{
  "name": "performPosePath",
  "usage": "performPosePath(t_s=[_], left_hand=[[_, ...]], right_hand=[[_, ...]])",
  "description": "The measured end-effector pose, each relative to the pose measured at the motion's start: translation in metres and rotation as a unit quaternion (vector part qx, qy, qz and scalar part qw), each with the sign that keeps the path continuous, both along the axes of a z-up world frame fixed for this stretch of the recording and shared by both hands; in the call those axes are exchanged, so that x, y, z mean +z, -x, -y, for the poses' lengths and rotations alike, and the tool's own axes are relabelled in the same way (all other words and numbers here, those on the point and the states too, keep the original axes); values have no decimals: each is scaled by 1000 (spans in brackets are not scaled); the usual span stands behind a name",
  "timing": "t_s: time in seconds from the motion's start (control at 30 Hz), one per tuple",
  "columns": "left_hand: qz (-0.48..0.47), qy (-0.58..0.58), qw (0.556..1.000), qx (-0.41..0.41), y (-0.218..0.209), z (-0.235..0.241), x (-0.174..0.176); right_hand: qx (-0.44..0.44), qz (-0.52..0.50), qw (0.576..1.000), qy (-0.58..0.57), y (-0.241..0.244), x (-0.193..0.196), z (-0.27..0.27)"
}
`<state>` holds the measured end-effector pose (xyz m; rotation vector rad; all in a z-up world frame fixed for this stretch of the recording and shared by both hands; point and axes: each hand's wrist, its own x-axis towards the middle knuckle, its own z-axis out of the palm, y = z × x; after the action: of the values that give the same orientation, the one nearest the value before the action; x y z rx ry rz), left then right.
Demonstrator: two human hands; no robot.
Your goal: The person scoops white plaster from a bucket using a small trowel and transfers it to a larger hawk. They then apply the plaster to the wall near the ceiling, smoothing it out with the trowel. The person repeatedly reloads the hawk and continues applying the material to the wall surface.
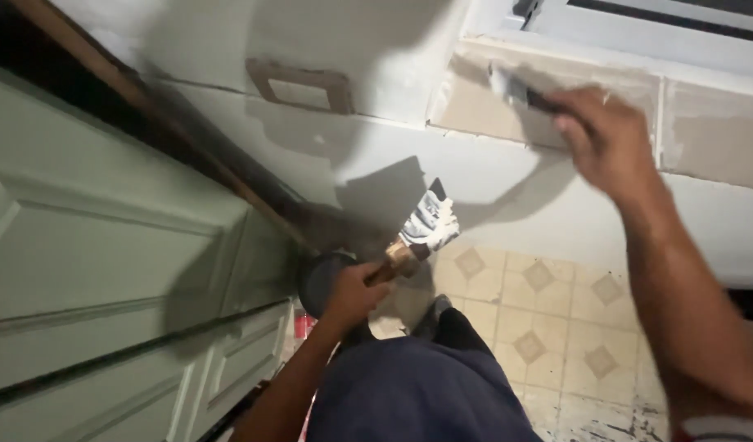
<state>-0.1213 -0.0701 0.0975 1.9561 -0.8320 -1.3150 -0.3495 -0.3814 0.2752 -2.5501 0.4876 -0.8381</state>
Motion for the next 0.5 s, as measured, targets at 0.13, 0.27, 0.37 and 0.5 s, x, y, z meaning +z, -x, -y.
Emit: performPosePath(t_s=[0.13, 0.27, 0.37, 0.5], left_hand=[[55, 27, 998, -24, -4, -19, -38], [-9, -42, 999, 19, -2, -26, -17], [41, -34, 998, 14, -3, -31, -33], [-4, 7, 998, 56, -1, -38, -31]], right_hand=[[-4, -68, 991, 113, -14, -17, 49], [6, -59, 984, 170, -40, -33, 69], [-12, -73, 982, 175, -49, -53, 92], [5, -60, 974, 221, -55, -70, 112]])
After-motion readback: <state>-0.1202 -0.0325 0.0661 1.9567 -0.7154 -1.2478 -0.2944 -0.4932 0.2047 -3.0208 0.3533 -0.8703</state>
